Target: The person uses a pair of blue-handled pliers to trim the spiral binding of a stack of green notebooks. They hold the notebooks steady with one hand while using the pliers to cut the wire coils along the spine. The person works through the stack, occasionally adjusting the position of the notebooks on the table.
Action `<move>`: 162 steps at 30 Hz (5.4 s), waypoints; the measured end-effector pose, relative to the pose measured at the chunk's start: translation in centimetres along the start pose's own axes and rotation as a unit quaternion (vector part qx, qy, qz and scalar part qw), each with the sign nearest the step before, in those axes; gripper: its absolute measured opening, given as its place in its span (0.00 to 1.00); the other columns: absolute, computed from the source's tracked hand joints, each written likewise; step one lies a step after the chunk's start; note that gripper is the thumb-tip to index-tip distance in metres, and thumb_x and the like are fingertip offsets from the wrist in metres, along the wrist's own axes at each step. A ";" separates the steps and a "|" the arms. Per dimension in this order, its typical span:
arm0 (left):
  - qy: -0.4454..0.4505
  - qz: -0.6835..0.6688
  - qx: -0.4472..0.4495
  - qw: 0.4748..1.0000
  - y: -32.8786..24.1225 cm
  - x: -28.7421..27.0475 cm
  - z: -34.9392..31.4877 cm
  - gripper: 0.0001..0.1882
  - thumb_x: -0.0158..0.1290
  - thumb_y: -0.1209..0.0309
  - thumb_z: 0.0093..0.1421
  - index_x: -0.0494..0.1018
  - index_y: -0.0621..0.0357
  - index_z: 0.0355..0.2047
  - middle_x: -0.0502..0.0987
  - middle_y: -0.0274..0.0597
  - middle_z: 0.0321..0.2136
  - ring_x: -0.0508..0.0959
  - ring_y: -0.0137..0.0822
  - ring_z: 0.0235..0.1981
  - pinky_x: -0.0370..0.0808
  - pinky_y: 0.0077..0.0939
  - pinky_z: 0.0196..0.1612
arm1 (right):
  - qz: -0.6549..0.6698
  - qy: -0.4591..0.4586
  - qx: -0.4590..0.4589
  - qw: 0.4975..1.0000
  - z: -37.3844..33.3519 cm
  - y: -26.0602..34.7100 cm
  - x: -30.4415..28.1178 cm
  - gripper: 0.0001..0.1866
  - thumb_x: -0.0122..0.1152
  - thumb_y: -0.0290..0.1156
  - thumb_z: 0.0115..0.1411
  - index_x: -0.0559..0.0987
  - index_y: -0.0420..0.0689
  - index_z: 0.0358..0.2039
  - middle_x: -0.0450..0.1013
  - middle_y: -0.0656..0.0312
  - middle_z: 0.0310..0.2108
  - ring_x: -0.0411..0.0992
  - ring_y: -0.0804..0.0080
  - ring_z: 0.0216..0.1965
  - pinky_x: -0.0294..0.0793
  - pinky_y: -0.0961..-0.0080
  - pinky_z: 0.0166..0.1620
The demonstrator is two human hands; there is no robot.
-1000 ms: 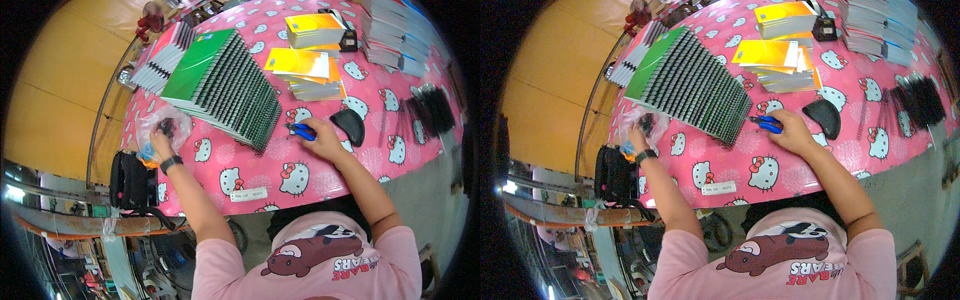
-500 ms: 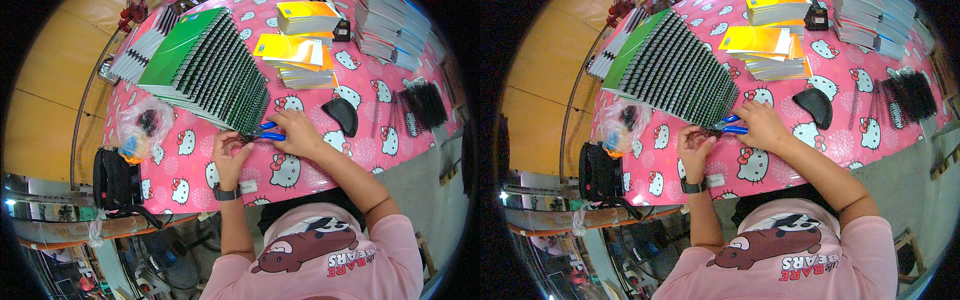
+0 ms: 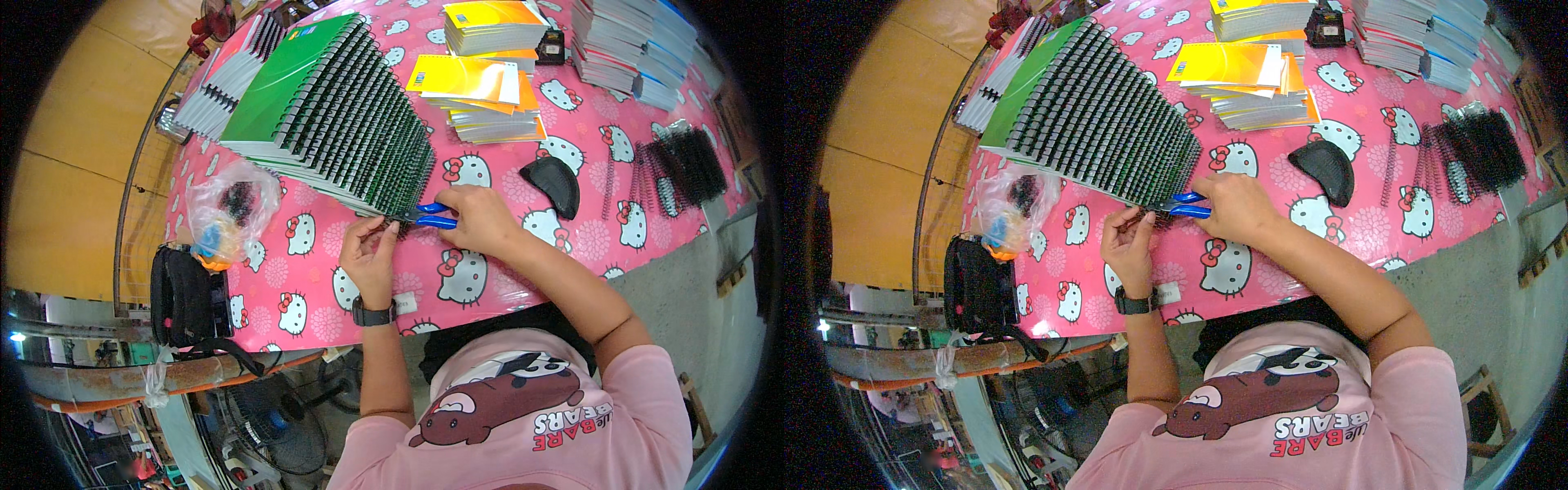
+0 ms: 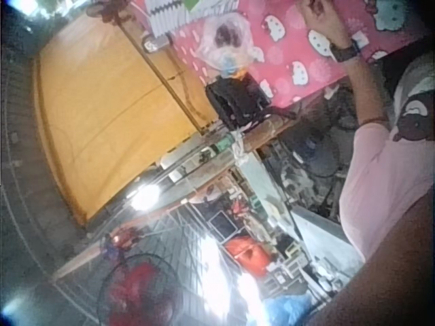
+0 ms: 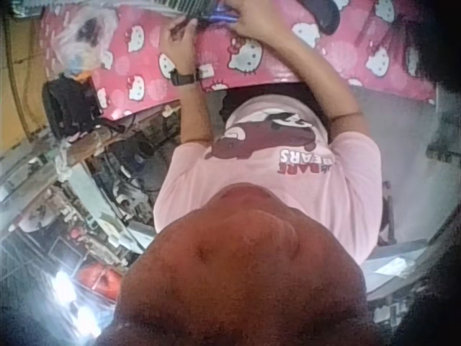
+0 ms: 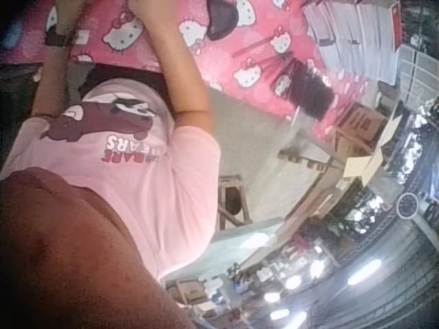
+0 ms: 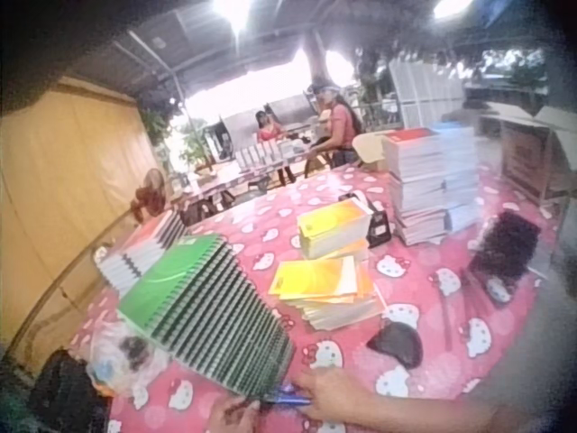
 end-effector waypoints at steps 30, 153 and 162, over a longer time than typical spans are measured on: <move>-0.005 0.002 0.032 0.999 0.4 -0.3 -0.9 0.14 0.55 0.89 0.47 0.68 0.64 0.33 0.71 0.44 0.36 0.74 0.30 0.36 0.75 0.21 0.39 | -0.057 0.009 -0.022 0.998 -0.1 0.0 0.8 0.17 0.65 0.35 0.39 0.75 0.44 0.31 0.71 0.57 0.29 0.71 0.58 0.36 0.70 0.65 0.40; 0.004 0.128 0.164 0.978 -2.9 -0.1 3.4 0.60 0.68 0.60 0.36 0.41 0.62 0.62 0.46 0.51 0.62 0.52 0.46 0.61 0.52 0.40 0.60 | 0.009 -0.123 -0.090 0.988 -1.8 -3.3 -1.0 0.22 0.66 0.32 0.36 0.73 0.45 0.36 0.68 0.57 0.31 0.66 0.56 0.38 0.65 0.63 0.42; -0.021 0.174 0.180 0.968 -3.1 -0.3 3.3 0.59 0.68 0.67 0.34 0.41 0.61 0.62 0.46 0.52 0.62 0.52 0.47 0.61 0.53 0.40 0.61 | 0.019 -0.130 -0.091 0.987 -1.9 -3.5 -1.0 0.23 0.66 0.32 0.36 0.73 0.45 0.36 0.69 0.58 0.31 0.66 0.57 0.38 0.65 0.64 0.42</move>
Point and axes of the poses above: each hand's wrist, its own z-axis towards the middle knuckle, its own x-axis out of the palm, y = z × x, the point moved 9 cm from there along z, towards the middle knuckle
